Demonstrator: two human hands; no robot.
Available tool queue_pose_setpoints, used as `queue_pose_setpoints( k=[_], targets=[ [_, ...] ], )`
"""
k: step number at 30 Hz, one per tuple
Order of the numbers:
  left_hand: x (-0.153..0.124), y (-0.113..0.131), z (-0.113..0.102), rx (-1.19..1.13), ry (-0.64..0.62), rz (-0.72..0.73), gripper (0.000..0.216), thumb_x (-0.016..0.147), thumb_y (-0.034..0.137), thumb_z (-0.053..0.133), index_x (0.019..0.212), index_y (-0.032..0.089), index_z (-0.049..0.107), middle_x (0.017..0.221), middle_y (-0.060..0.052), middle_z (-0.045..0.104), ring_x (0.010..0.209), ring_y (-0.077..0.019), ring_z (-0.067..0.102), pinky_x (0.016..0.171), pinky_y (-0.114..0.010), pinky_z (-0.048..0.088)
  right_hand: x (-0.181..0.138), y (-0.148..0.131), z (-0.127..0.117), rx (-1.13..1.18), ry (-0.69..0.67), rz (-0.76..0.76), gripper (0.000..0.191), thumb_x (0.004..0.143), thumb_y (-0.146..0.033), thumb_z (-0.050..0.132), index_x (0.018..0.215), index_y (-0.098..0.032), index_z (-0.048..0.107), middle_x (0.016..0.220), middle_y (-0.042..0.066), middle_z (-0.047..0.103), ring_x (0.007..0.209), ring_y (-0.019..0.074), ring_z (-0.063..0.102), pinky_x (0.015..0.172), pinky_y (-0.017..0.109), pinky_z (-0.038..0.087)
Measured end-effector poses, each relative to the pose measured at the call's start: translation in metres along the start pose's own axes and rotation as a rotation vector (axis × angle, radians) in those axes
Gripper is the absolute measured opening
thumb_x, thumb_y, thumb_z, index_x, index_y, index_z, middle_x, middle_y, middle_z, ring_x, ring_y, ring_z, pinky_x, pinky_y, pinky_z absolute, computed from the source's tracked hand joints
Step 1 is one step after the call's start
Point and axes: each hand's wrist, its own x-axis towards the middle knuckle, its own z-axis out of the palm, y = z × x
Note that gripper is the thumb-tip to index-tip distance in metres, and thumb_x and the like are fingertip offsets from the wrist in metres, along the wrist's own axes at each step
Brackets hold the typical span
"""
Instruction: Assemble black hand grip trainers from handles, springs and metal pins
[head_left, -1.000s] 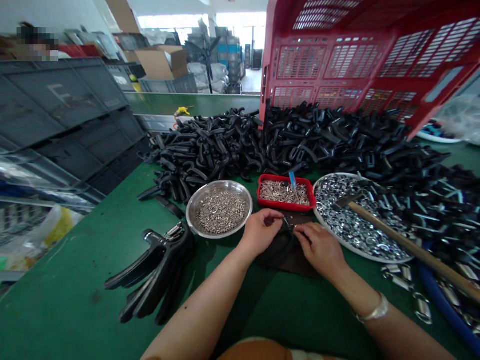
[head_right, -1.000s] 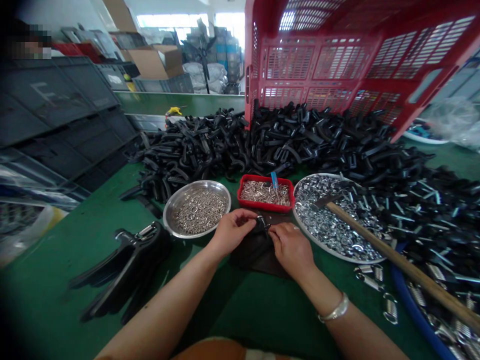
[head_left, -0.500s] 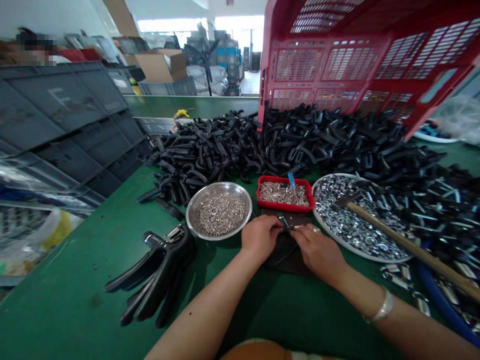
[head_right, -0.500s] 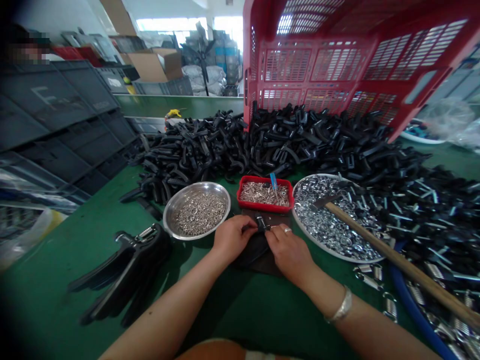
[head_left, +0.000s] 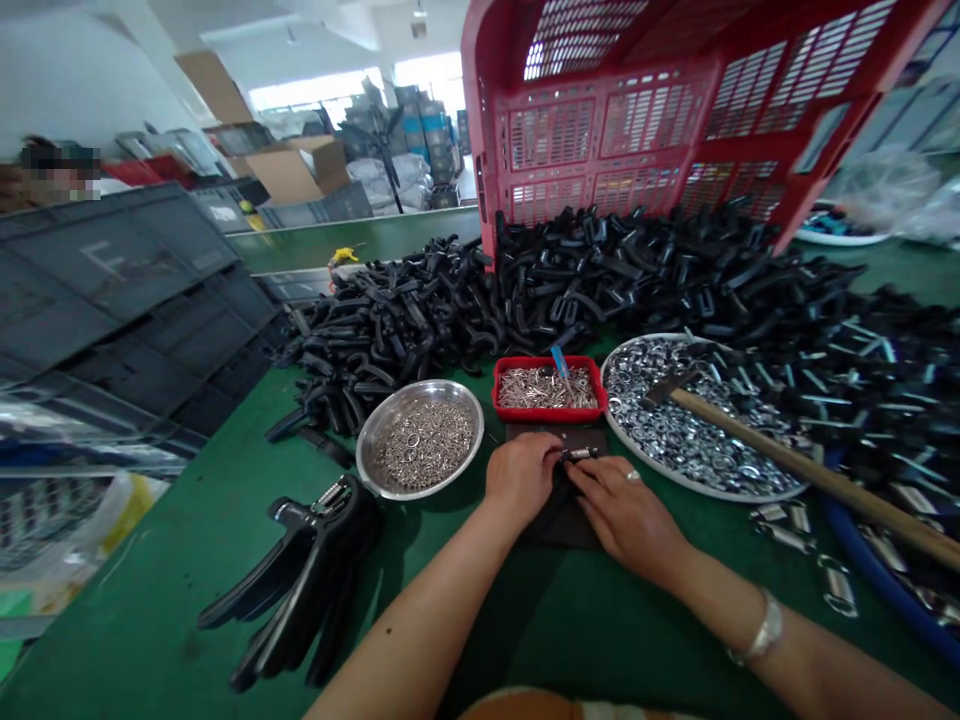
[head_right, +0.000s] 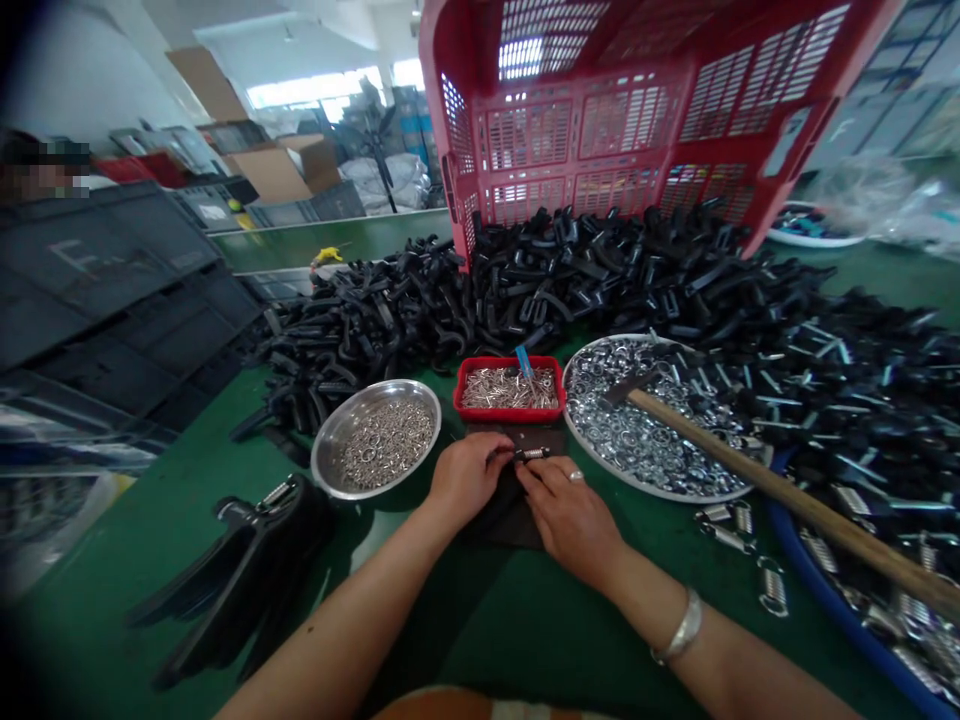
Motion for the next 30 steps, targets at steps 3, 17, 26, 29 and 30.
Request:
queue_pose_setpoints(
  k=[3, 17, 26, 29, 30],
  targets=[
    [0.000, 0.000, 0.002, 0.051, 0.027, -0.007, 0.015, 0.081, 0.030, 0.051, 0.087, 0.025, 0.063, 0.093, 0.001, 0.059, 0.079, -0.0124, 0.056, 0.068, -0.022, 0.044, -0.001, 0.001, 0.000, 0.026, 0.021, 0.009, 0.035, 0.082, -0.014, 0.042, 0.115, -0.012, 0.053, 0.107, 0.013, 0.055, 0.100, 0.0230, 0.045, 0.085, 0.040, 0.045],
    [0.002, -0.004, 0.003, 0.092, 0.032, 0.127, 0.015, 0.082, 0.023, 0.048, 0.085, 0.021, 0.062, 0.090, 0.000, 0.058, 0.080, -0.0121, 0.055, 0.070, -0.022, 0.045, -0.005, 0.004, 0.002, 0.099, 0.066, 0.030, 0.034, 0.082, -0.015, 0.042, 0.114, -0.013, 0.055, 0.106, 0.013, 0.056, 0.099, 0.0227, 0.046, 0.085, 0.041, 0.045],
    [0.006, 0.001, -0.002, 0.190, -0.064, 0.243, 0.019, 0.084, 0.020, 0.042, 0.086, 0.019, 0.061, 0.091, -0.002, 0.056, 0.080, -0.0120, 0.054, 0.071, -0.022, 0.045, -0.006, 0.004, -0.001, 0.134, 0.059, 0.026, 0.035, 0.081, -0.013, 0.041, 0.113, -0.011, 0.055, 0.106, 0.013, 0.055, 0.099, 0.0227, 0.045, 0.086, 0.041, 0.044],
    [0.005, 0.007, -0.004, 0.322, -0.096, 0.250, 0.020, 0.084, 0.022, 0.041, 0.084, 0.019, 0.060, 0.088, -0.003, 0.054, 0.078, -0.0138, 0.053, 0.065, -0.023, 0.046, -0.006, 0.004, -0.001, 0.150, 0.063, 0.030, 0.036, 0.081, -0.013, 0.041, 0.114, -0.012, 0.055, 0.106, 0.013, 0.055, 0.100, 0.0228, 0.045, 0.085, 0.041, 0.044],
    [0.004, 0.009, -0.004, 0.368, -0.107, 0.250, 0.020, 0.085, 0.023, 0.040, 0.083, 0.019, 0.060, 0.087, -0.003, 0.053, 0.077, -0.0144, 0.053, 0.064, -0.024, 0.046, -0.006, 0.004, -0.001, 0.153, 0.062, 0.032, 0.036, 0.081, -0.014, 0.041, 0.114, -0.012, 0.055, 0.106, 0.013, 0.056, 0.100, 0.0228, 0.045, 0.085, 0.041, 0.044]
  ],
)
